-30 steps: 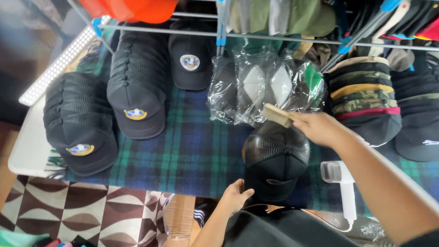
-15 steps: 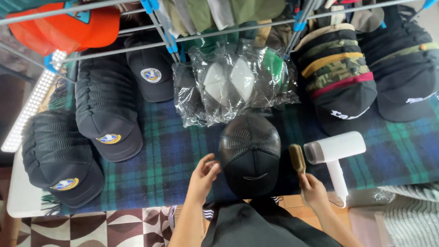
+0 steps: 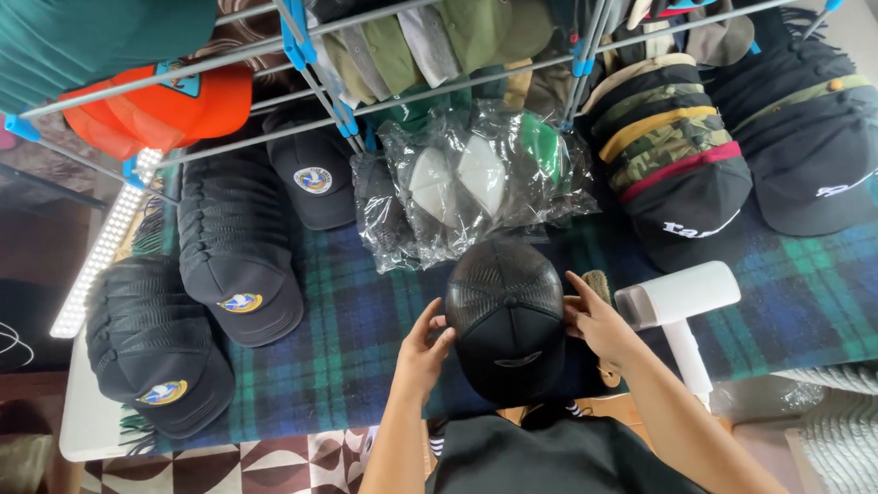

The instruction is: Brushing and steaming a baseball cap to clean and reshape it.

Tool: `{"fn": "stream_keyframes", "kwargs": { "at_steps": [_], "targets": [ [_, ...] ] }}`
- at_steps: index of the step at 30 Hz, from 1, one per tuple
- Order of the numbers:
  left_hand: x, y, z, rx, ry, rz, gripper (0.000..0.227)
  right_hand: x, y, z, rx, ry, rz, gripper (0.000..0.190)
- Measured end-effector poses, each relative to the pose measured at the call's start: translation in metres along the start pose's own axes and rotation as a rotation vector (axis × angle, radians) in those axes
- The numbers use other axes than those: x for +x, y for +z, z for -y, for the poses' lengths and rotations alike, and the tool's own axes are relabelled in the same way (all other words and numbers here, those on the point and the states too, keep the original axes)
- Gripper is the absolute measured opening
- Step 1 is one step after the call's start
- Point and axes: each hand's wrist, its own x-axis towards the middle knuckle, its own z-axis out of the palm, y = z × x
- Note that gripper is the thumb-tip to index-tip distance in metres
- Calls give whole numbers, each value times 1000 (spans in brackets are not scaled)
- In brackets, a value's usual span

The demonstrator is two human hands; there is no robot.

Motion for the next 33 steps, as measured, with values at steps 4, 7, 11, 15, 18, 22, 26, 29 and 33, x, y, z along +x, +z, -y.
{"fn": "stream_keyframes", "kwargs": {
  "at_steps": [4, 7, 11, 15, 18, 22, 26, 29, 33],
  "targets": [
    [-12, 2, -39, -35, 66, 13, 66, 1, -7, 9, 144, -67, -81, 63],
    [-14, 4, -60, -38, 131, 78, 69, -15, -12, 33, 254, -158, -6, 63],
    [-21, 13, -73, -18, 196, 151, 55, -17, -42, 28, 315, -319, 49, 46],
    [-45, 33, -75, 212, 278, 257, 33, -37, -89, 13, 274, -368, -74, 32],
    [-72, 45, -86, 222, 131, 634, 25, -78, -109, 47, 302, -184, 45, 42],
    [-79, 50, -76, 522, 58, 882, 34, -75, -116, 38, 86, 1, 64, 25],
    [-66, 35, -67, 470, -127, 746, 16, -43, -65, 38, 136, 51, -38, 32],
    [-49, 12, -41, 300, -126, 404, 19, 8, -34, 11, 203, -10, -131, 31],
    [-39, 7, -25, 64, -115, 122, 12, 45, -7, -6, 288, 54, -106, 19]
  ]
}}
